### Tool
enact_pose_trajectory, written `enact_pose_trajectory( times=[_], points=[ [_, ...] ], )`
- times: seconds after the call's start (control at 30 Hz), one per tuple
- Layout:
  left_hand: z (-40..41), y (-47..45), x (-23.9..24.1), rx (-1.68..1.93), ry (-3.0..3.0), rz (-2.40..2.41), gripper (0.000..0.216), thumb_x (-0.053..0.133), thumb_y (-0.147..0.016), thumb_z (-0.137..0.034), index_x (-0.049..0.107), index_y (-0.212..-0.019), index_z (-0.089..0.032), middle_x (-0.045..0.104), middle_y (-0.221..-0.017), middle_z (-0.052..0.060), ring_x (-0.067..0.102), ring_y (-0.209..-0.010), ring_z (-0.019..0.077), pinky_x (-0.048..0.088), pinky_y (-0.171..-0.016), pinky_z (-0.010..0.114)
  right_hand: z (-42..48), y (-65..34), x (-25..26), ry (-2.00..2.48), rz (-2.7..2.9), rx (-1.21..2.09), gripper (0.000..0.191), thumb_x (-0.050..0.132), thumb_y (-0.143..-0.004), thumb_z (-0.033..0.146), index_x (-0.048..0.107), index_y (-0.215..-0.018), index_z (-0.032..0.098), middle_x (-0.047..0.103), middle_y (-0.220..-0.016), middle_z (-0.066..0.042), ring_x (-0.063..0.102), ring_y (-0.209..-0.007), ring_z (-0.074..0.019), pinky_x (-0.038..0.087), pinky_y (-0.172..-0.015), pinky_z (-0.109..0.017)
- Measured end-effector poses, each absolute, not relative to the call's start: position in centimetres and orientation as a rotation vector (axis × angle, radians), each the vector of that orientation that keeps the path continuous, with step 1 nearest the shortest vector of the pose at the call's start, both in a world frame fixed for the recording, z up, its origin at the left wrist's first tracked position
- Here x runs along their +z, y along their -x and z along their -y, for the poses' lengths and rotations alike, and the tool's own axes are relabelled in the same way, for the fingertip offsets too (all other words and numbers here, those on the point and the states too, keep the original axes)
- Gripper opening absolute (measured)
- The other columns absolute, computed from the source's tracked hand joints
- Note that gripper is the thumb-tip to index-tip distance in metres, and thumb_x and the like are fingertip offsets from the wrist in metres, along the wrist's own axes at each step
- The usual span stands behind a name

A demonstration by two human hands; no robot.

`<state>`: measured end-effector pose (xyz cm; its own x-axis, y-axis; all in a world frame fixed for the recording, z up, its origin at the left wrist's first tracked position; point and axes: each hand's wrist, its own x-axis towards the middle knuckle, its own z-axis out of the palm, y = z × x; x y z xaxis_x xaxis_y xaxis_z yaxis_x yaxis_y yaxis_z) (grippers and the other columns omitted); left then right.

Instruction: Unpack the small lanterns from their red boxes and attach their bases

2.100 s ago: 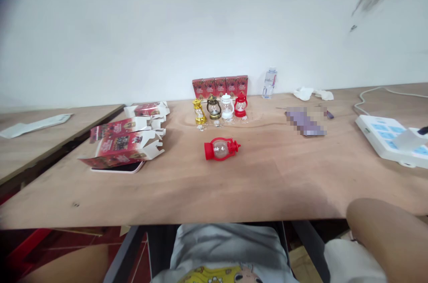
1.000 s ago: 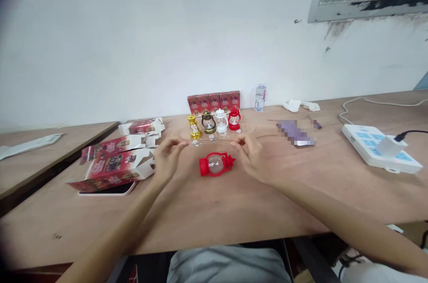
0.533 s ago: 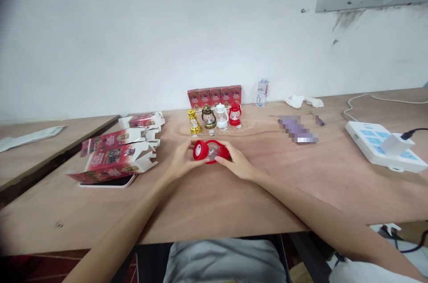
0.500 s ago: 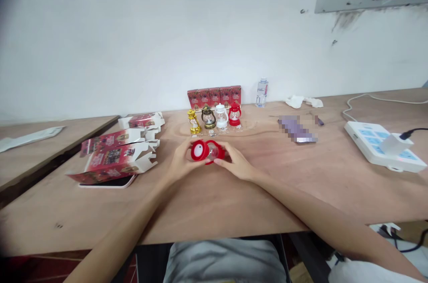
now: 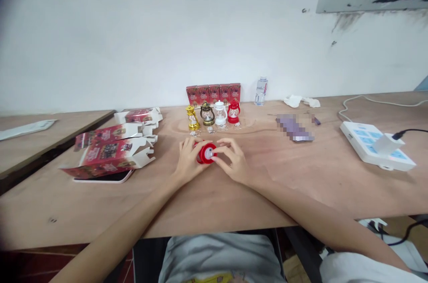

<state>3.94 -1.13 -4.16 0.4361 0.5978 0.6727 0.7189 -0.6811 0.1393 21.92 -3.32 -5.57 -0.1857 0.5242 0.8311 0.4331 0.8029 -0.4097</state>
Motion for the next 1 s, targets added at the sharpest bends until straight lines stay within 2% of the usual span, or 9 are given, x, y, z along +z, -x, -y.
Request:
enact_pose_trajectory(
  times=[0.1,0.3,0.6,0.77,0.87,0.93,1.0],
  points=[
    [1.2,-4.1,-4.3,-1.070,2.542,1.141,0.037,0.063,-0.076,-0.037,0.056,-0.110,-0.022,0.055,-0.102,0.007,0.050,-0.097,0.0226,0.030,-0.084,0.037,3.1,-21.8,-5.8,0.769,1.840,0.123,0.014,0.058,-0.084,0.025,0.060,-0.098,0.023,0.053,-0.107,-0.008,0.055,-0.103,-0.0200,0.046,-0.092,-0.038],
    [1.3,-4.0,-4.4,-1.004,2.523,1.138,0.036,0.060,-0.078,-0.036,0.056,-0.112,-0.022,0.055,-0.103,0.008,0.050,-0.095,0.0221,0.028,-0.084,0.037,2.9,-21.8,-5.9,0.799,1.837,0.211,0.005,0.058,-0.084,0.025,0.061,-0.084,0.022,0.054,-0.101,-0.007,0.056,-0.099,-0.0187,0.046,-0.088,-0.036],
    [1.0,-4.3,-4.2,-0.792,2.387,1.128,0.035,0.060,-0.079,-0.028,0.056,-0.113,-0.026,0.057,-0.104,0.008,0.049,-0.092,0.0232,0.027,-0.078,0.037,2.2,-21.4,-6.5,0.957,1.702,0.525,0.013,0.060,-0.080,0.032,0.061,-0.072,0.021,0.053,-0.101,-0.004,0.054,-0.100,-0.0180,0.041,-0.091,-0.035],
    [0.0,-3.3,-3.9,-0.841,2.261,1.342,0.042,0.061,-0.074,-0.020,0.054,-0.115,-0.025,0.055,-0.108,0.010,0.048,-0.099,0.0259,0.028,-0.078,0.038,-1.1,-23.9,-7.7,1.069,1.571,0.462,0.016,0.060,-0.076,0.034,0.062,-0.069,0.020,0.055,-0.099,-0.005,0.056,-0.091,-0.0181,0.045,-0.082,-0.034],
    [-0.7,-2.4,-3.9,-0.892,2.218,1.496,0.042,0.063,-0.073,-0.024,0.054,-0.114,-0.023,0.054,-0.109,0.011,0.047,-0.100,0.0277,0.029,-0.079,0.039,-4.9,-27.5,-8.1,1.310,1.448,0.284,0.013,0.060,-0.074,0.029,0.062,-0.069,0.017,0.056,-0.096,-0.007,0.056,-0.091,-0.0199,0.043,-0.087,-0.036],
    [-0.9,-2.2,-4.0,-0.893,2.247,1.517,0.042,0.063,-0.072,-0.026,0.054,-0.113,-0.023,0.053,-0.108,0.011,0.047,-0.100,0.0279,0.029,-0.080,0.040,-7.3,-29.9,-8.1,1.677,1.328,0.258,0.013,0.060,-0.074,0.027,0.066,-0.074,0.016,0.060,-0.093,-0.008,0.058,-0.087,-0.0198,0.044,-0.085,-0.034],
    [-1.0,-2.3,-4.2,-0.884,2.285,1.502,0.043,0.064,-0.072,-0.026,0.053,-0.113,-0.024,0.053,-0.107,0.010,0.047,-0.100,0.0277,0.029,-0.080,0.040,-9.3,-31.7,-8.0,1.794,1.273,0.249,0.014,0.061,-0.073,0.026,0.068,-0.074,0.014,0.064,-0.084,-0.010,0.059,-0.085,-0.0221,0.044,-0.082,-0.034]
  ],
)
